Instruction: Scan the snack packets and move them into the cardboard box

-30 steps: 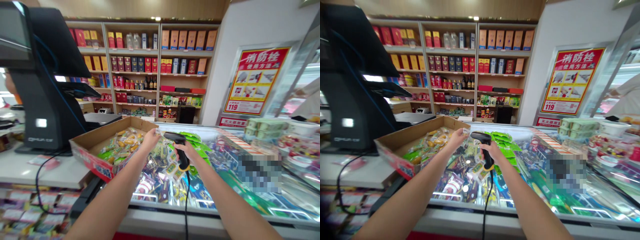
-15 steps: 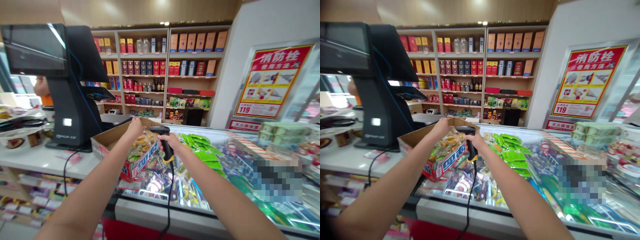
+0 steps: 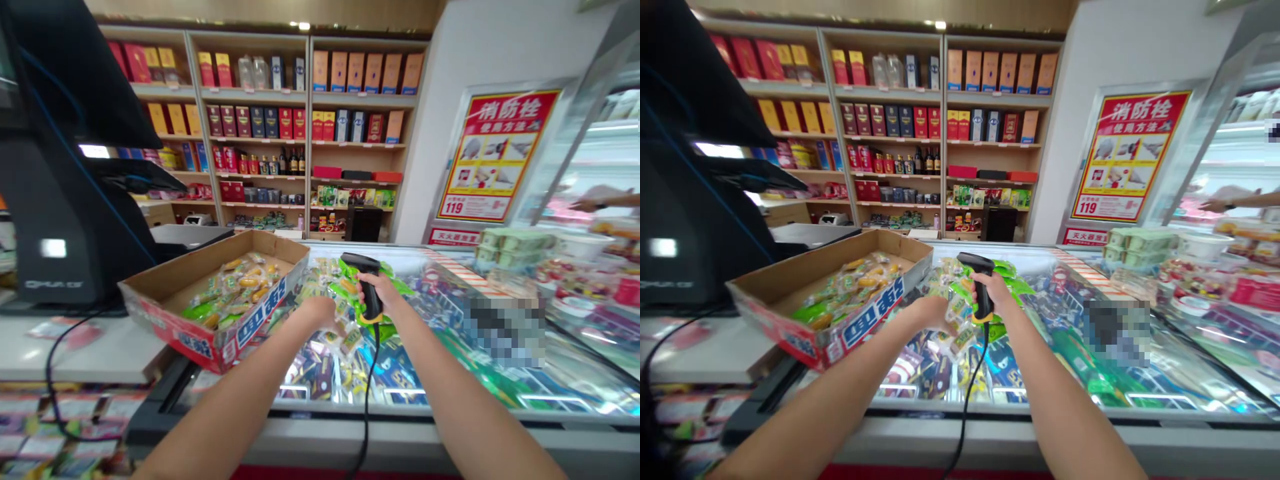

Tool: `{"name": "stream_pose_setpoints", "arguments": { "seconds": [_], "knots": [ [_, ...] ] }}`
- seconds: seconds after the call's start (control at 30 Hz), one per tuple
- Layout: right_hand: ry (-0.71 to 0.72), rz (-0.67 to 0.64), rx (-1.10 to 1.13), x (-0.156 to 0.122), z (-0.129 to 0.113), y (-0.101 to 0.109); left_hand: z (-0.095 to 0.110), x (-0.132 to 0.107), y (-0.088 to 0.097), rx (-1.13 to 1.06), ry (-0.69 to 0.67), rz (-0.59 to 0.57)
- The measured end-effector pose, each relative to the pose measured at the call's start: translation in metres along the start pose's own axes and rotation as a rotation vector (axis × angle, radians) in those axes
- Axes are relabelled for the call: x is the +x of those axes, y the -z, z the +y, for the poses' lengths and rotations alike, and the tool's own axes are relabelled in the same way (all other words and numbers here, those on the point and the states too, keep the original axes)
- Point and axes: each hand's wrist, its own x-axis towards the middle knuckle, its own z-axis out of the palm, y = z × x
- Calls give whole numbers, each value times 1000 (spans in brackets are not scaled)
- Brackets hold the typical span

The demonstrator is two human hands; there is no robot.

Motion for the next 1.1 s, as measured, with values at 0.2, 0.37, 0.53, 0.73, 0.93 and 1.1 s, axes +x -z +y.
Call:
{"name": "stream_pose_setpoints", "arguments": {
  "seconds": [0.2, 0.37, 0.53, 0.73, 0.93, 1.1],
  "knots": [
    [25, 18, -22, 4, 10, 6, -20, 15, -13, -185, -66, 10],
    [19, 10, -49, 1, 6, 4, -51, 22, -19, -871, -227, 34],
    [-5, -82, -90, -3, 5, 3, -56, 42, -32, -1395, -190, 474],
    [-15, -220, -168, -6, 11, 0, -58, 54, -48, -1526, -203, 579],
    [-8, -235, -199, -7, 12, -1, -63, 60, -51, -1525, -172, 637],
    [10, -249, -240, -10, 11, -4, -65, 63, -52, -1506, -194, 646]
  ]
}}
